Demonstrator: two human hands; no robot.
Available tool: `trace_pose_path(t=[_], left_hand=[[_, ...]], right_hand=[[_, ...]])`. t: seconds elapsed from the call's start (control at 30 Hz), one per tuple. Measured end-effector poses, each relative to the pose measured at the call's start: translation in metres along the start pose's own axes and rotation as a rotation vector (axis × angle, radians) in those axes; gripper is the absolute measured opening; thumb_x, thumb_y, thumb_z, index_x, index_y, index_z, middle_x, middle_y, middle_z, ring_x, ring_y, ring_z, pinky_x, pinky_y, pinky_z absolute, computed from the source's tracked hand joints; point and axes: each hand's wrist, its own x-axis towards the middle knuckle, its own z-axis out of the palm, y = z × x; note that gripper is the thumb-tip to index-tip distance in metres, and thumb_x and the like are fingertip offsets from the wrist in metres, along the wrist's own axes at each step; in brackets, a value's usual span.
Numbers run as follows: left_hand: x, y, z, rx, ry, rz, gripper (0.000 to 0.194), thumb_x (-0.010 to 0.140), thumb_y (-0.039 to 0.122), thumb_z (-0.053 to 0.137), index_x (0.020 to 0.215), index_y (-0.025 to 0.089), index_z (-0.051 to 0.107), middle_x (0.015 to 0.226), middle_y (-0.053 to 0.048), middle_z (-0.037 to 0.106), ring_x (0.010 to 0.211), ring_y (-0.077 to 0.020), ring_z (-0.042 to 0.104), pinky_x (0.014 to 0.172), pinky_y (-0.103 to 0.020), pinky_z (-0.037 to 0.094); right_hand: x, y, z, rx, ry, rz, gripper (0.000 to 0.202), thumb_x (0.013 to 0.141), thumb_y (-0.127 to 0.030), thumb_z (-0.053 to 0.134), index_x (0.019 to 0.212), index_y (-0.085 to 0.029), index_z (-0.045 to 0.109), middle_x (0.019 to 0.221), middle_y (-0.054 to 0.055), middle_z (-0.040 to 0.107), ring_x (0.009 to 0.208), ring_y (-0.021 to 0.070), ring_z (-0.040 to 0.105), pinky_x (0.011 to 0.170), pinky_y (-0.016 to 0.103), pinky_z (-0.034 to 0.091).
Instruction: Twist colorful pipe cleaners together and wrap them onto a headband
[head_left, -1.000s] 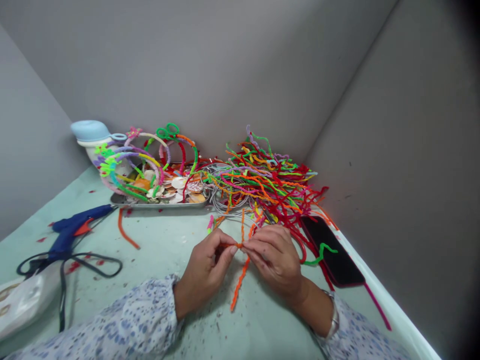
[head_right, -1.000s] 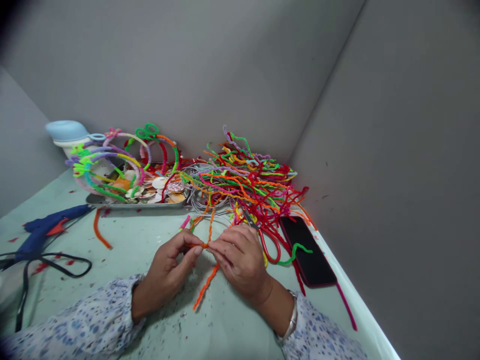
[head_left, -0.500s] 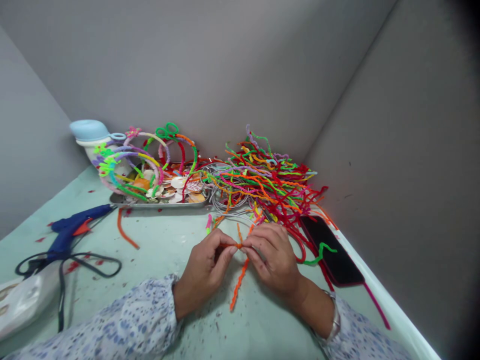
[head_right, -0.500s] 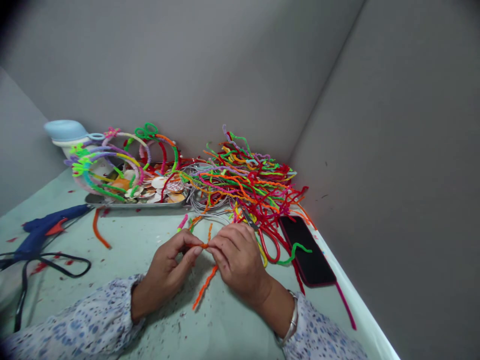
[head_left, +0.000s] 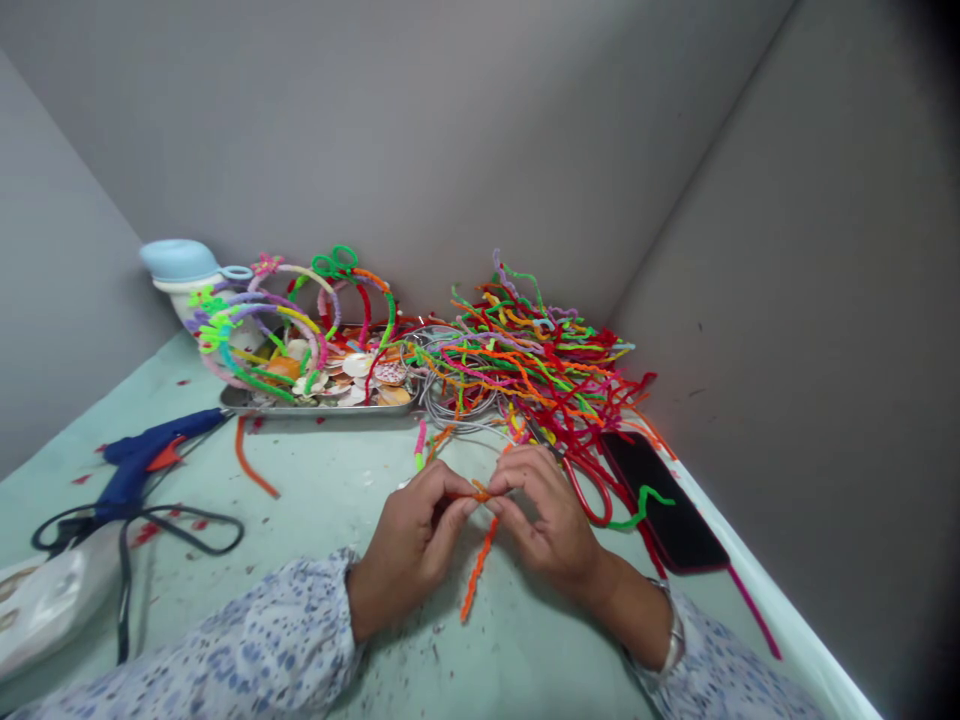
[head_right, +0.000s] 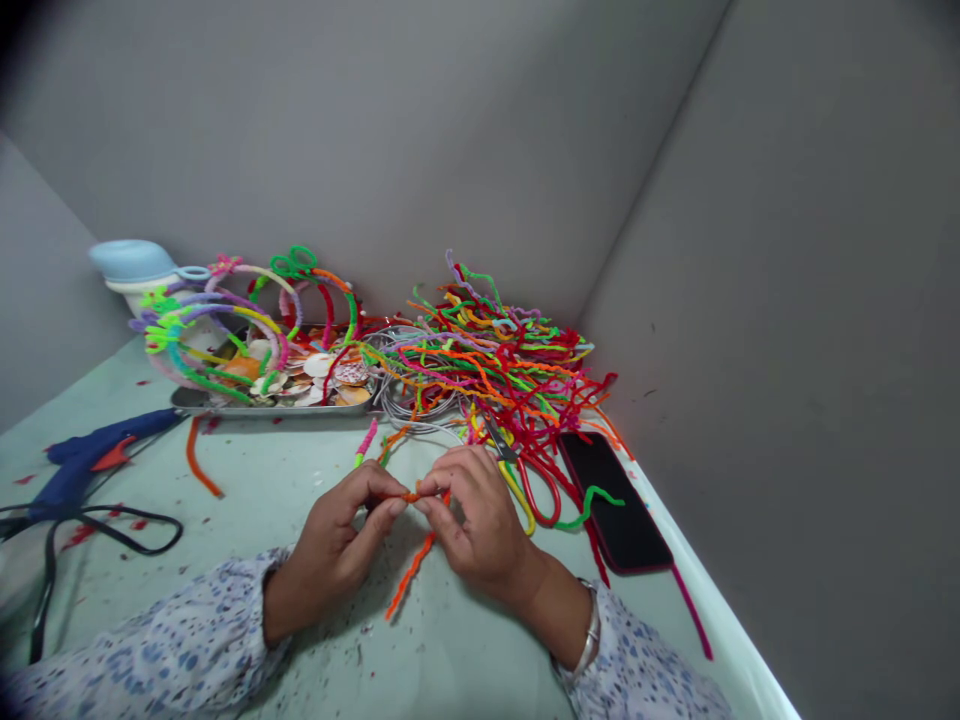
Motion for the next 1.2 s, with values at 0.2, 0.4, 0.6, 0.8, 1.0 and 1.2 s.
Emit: trace_pose_path(t=[0.2,0.4,0.6,0.8,1.0,1.2], left_hand=[[0.0,0.0007,0.0006,0.009,-0.001,0.008,0.016,0.093,0.026,0.049,0.085,0.018,0.06,0.076,-0.002,0.06,0.069,-0.0149,0.056,0.064,-0.026,0.042],[0.0003,0.0012,0.0004,0.012,0.001,0.035,0.014,0.093,0.023,0.049,0.085,0.017,0.06,0.076,-0.002,0.059,0.069,-0.0147,0.055,0.064,-0.026,0.042],[-0.0005,-0.0001,0.0001,0.014,0.004,0.035,0.015,0.093,0.023,0.049,0.086,0.018,0.06,0.075,-0.002,0.058,0.068,-0.0144,0.054,0.063,-0.026,0.041],[0.0003,0.0007,0.0,0.002,0.006,0.041,0.013,0.093,0.022,0.049,0.086,0.017,0.06,0.076,-0.002,0.058,0.069,-0.014,0.055,0.063,-0.026,0.041],[0.0011,0.0005,0.0,0.005,-0.001,0.052,0.013,0.093,0.021,0.049,0.085,0.017,0.059,0.076,-0.002,0.058,0.07,-0.0141,0.054,0.064,-0.026,0.041],[0.0008,0.0,0.0004,-0.006,-0.005,0.061,0.014,0.093,0.021,0.049,0.085,0.016,0.059,0.075,-0.002,0.057,0.069,-0.0139,0.053,0.064,-0.026,0.04]], right_hand=[[0.0018,-0.003,-0.0005,-0.004,0.0,0.018,0.006,0.089,-0.019,0.053,0.089,-0.021,0.058,0.085,0.005,0.061,0.086,0.0208,0.056,0.077,0.037,0.046],[0.0006,-0.0035,-0.0002,-0.011,-0.03,0.029,0.007,0.089,-0.018,0.05,0.087,-0.021,0.056,0.083,0.005,0.059,0.085,0.021,0.054,0.076,0.037,0.045],[0.0028,-0.0022,-0.0027,0.005,-0.032,0.034,0.004,0.089,-0.021,0.054,0.088,-0.021,0.058,0.085,0.004,0.061,0.089,0.0208,0.056,0.083,0.04,0.042],[0.0034,-0.0024,-0.0035,0.039,-0.032,0.045,0.006,0.089,-0.02,0.053,0.089,-0.021,0.059,0.086,0.004,0.061,0.092,0.0213,0.056,0.084,0.041,0.043],[0.0017,-0.0032,-0.0029,0.074,-0.063,0.092,0.007,0.09,-0.019,0.051,0.087,-0.02,0.057,0.087,0.004,0.059,0.093,0.0211,0.054,0.086,0.041,0.04],[0.0027,-0.0063,-0.0043,0.169,-0.123,0.171,0.013,0.093,-0.022,0.049,0.082,-0.02,0.056,0.084,0.003,0.057,0.09,0.0196,0.053,0.085,0.038,0.039]])
